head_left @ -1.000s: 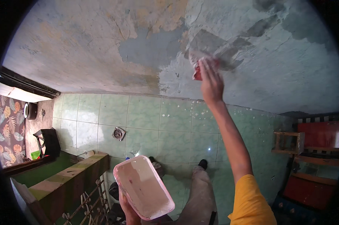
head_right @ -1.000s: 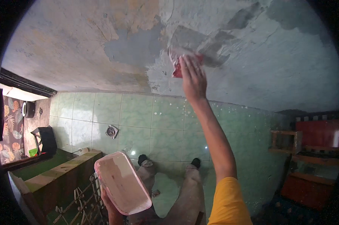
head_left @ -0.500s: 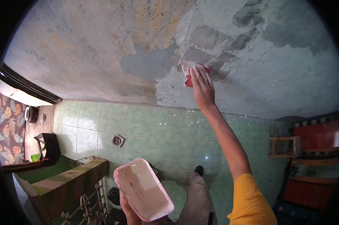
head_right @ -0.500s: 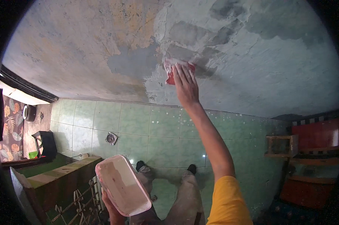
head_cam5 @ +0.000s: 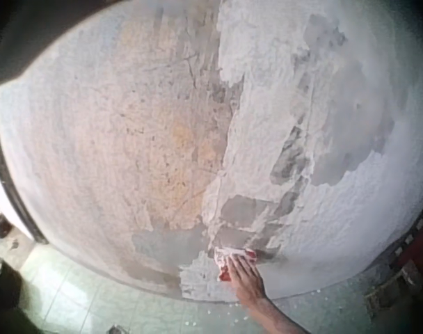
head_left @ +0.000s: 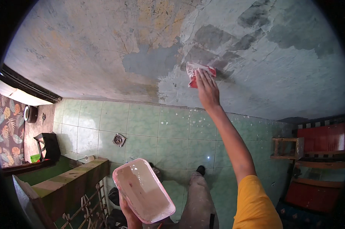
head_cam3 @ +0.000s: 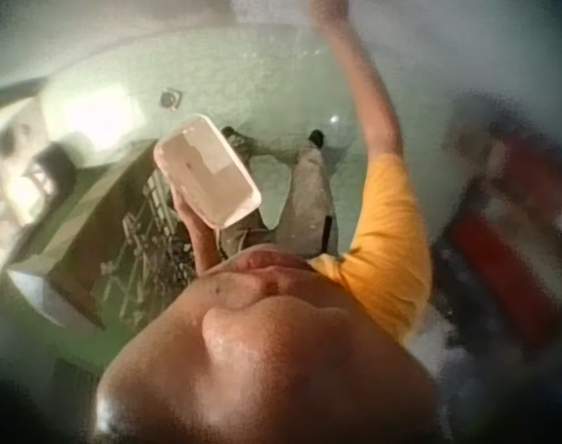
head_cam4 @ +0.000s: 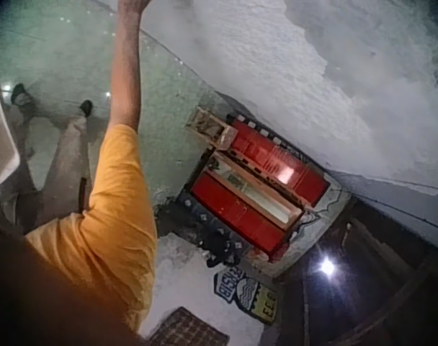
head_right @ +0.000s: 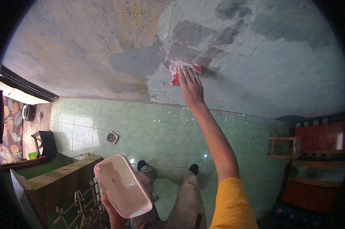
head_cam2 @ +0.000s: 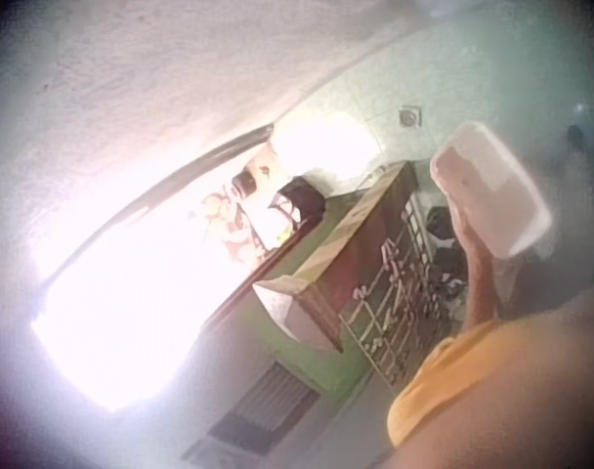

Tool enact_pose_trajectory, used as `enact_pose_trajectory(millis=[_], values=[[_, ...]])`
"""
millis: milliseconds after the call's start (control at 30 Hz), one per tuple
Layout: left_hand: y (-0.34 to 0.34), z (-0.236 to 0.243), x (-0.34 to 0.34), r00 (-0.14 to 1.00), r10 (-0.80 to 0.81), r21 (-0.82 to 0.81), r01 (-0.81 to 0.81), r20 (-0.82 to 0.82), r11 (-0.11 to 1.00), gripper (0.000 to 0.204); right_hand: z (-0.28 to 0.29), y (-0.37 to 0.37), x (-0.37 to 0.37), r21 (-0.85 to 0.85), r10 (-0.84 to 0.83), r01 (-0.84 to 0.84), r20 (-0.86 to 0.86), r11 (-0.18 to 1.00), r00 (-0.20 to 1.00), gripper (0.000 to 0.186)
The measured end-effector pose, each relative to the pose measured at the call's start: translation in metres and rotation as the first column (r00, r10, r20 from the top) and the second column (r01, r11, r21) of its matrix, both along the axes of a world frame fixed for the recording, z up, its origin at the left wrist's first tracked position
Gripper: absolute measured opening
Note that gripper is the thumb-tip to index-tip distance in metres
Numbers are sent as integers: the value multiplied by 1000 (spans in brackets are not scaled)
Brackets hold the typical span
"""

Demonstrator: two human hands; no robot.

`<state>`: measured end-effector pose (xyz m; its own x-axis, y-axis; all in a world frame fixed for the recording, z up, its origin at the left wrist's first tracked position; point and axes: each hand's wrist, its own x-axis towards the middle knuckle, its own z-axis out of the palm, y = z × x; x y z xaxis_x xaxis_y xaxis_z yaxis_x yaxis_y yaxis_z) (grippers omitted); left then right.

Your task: The person applies a white substance from a plastic container onto the wall using a scraper, repeating the action to cover a larger area of the wall.

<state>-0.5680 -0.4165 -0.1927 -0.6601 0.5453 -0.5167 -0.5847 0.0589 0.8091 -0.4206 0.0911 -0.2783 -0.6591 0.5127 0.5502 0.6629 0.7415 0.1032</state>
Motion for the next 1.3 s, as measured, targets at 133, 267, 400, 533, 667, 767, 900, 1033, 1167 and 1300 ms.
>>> enact_pose_trajectory(millis=[133,267,400,533,667,767,900,1033,1167,1300], values=[[-7,3,-4,999,-18,-115,15,-27,993,45,76,5,-8,100,-54,72,-173,992,983,59],[-1,-5,6,999,-6,-83,2,-44,997,53,54,43,5,248,-183,197,-79,949,980,61],[3,-13,9,999,-23,-128,18,-35,992,51,-38,29,31,95,-82,76,65,993,994,60],[4,-1,6,996,-71,-106,65,-50,992,46,-27,3,28,-34,-47,45,-72,998,996,60],[9,11,8,995,-86,-124,79,-50,989,44,91,10,10,209,36,17,-250,978,968,54],[18,9,10,993,-92,-151,81,-68,985,40,94,22,-1,237,-29,82,-219,968,975,55],[23,13,12,999,-2,-96,7,49,995,42,11,7,15,-22,-5,4,-39,1000,999,57],[15,9,7,997,27,-45,-24,65,999,44,15,6,29,-166,43,-52,-55,985,998,58],[-1,6,-3,994,64,-83,-57,83,995,48,147,8,12,130,3,31,-251,991,968,61],[13,15,4,996,48,-69,-43,68,997,49,151,46,-2,316,-86,153,-216,936,973,62]])
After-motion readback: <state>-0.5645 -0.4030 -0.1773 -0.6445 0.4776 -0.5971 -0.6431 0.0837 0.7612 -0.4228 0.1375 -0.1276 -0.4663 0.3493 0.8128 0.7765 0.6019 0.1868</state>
